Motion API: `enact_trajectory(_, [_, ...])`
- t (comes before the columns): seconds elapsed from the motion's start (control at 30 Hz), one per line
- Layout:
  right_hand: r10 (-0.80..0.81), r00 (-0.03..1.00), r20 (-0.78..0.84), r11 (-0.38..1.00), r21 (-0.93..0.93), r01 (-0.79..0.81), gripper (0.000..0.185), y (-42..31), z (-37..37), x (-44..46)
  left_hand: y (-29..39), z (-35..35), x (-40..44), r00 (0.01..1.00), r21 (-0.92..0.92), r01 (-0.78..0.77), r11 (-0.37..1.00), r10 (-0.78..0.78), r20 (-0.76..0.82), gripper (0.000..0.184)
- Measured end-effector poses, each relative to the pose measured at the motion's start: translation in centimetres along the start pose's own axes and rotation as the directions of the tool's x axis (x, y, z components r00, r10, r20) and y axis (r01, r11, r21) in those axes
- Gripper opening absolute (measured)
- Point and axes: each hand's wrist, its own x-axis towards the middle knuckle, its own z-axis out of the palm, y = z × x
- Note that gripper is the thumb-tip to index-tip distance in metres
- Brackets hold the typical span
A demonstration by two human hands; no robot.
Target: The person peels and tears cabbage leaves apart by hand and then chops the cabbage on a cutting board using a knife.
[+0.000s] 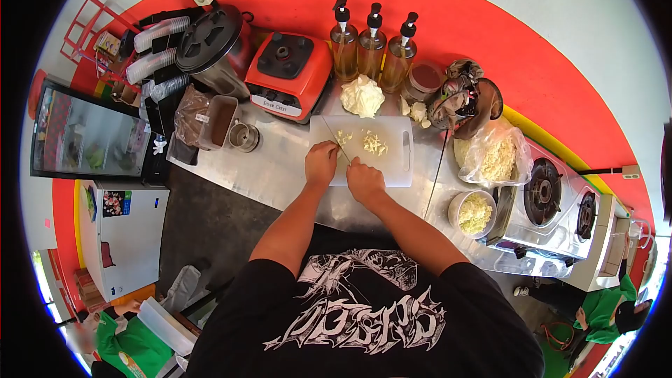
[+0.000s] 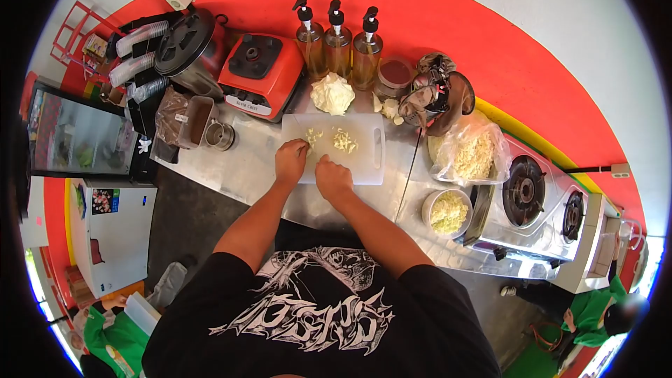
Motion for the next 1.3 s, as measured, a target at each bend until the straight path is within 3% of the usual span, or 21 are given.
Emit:
enact_trajectory(0.17, [-0.019, 0.999, -0.031, 1.000, -0.004, 0.018, 0.032, 0.0, -0.9, -0.2, 0.2, -0.9, -1.0, 0.987, -0.035, -0.159, 0.987, 0.158, -0.029, 0.016])
enact_trajectory(0.3, [0.040, 0.999, 0.007, 0.999, 0.008, -0.040, 0.035, -0.3, 0.4, -1.4, -0.9, -0.5, -0.8, 0.988, -0.081, -0.155, 0.985, 0.153, -0.030, 0.016])
enact_trajectory(0.63, [-0.025, 0.999, -0.027, 0.999, -0.039, 0.024, 0.030, -0.2, -0.7, -0.3, -0.8, -0.8, 0.4, 0.999, -0.171, 0.024, 0.985, -0.017, 0.043, 0.006])
enact_trajectory(0.8, [0.063, 0.998, 0.009, 0.998, -0.020, -0.062, 0.031, -0.4, 1.4, -1.7, -0.6, -0.4, 0.2, 0.996, -0.141, 0.087, 0.986, -0.084, 0.027, 0.006])
enact_trajectory(0.87, [0.038, 0.999, -0.023, 0.999, -0.027, -0.039, 0.031, -0.2, 1.3, -0.9, -0.8, -0.1, 0.2, 0.986, -0.306, 0.145, 0.941, -0.163, -0.034, 0.007])
enact_trajectory(0.97, [0.003, 0.999, -0.050, 1.000, -0.026, -0.004, 0.032, -0.3, -0.1, 0.0, -1.0, -0.4, 0.4, 0.997, -0.198, 0.079, 0.977, -0.080, -0.001, 0.012])
enact_trajectory(1.3, [0.030, 0.999, 0.015, 0.999, -0.024, -0.029, 0.033, -0.3, 1.3, -1.7, -1.5, 0.2, 0.3, 0.992, -0.151, 0.125, 0.981, -0.121, 0.039, 0.011])
